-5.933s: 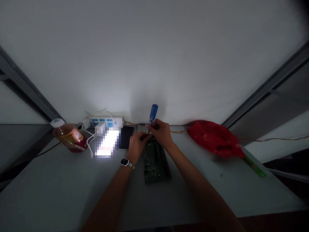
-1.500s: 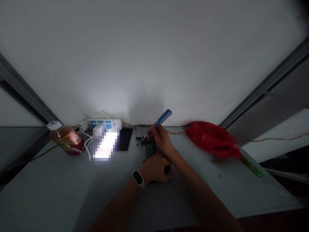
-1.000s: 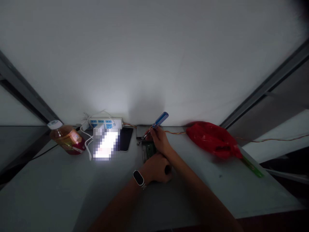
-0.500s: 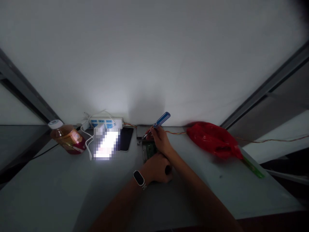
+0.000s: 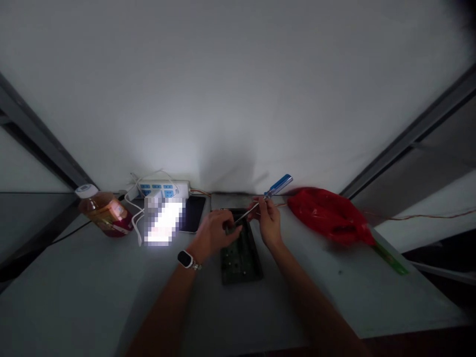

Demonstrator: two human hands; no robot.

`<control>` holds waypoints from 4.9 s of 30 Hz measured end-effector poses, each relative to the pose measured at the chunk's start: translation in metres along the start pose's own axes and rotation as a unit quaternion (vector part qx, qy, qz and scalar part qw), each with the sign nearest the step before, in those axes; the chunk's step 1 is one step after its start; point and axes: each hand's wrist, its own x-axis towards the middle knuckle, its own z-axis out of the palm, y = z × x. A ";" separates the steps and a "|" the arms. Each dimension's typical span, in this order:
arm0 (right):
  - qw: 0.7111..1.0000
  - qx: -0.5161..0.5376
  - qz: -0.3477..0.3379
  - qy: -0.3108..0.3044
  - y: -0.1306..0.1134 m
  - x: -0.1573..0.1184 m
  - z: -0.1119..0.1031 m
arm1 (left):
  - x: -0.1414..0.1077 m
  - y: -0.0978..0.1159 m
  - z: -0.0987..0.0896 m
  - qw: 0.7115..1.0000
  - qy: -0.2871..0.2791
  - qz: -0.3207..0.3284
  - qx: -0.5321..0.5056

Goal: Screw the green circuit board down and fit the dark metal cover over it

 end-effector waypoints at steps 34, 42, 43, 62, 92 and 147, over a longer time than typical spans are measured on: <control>0.999 -0.011 -0.036 0.019 0.006 -0.028 -0.003 | -0.006 -0.039 0.016 0.981 -0.151 -0.113 -0.052; 0.998 -0.045 -0.046 0.010 0.007 -0.034 -0.001 | -0.004 -0.034 0.012 0.982 -0.144 -0.105 -0.057; 0.998 -0.048 -0.047 0.006 0.007 -0.034 0.000 | -0.004 -0.035 0.012 0.984 -0.140 -0.100 -0.051; 0.997 -0.065 -0.053 0.004 0.007 -0.037 0.000 | -0.003 -0.034 0.016 0.977 -0.145 -0.139 -0.070; 0.995 -0.082 -0.062 0.017 0.006 -0.034 0.000 | -0.002 -0.036 0.018 0.987 -0.126 -0.098 0.005; 0.906 -0.357 -0.189 -0.127 0.009 0.032 0.012 | 0.021 -0.034 0.035 0.990 0.037 -0.111 -0.072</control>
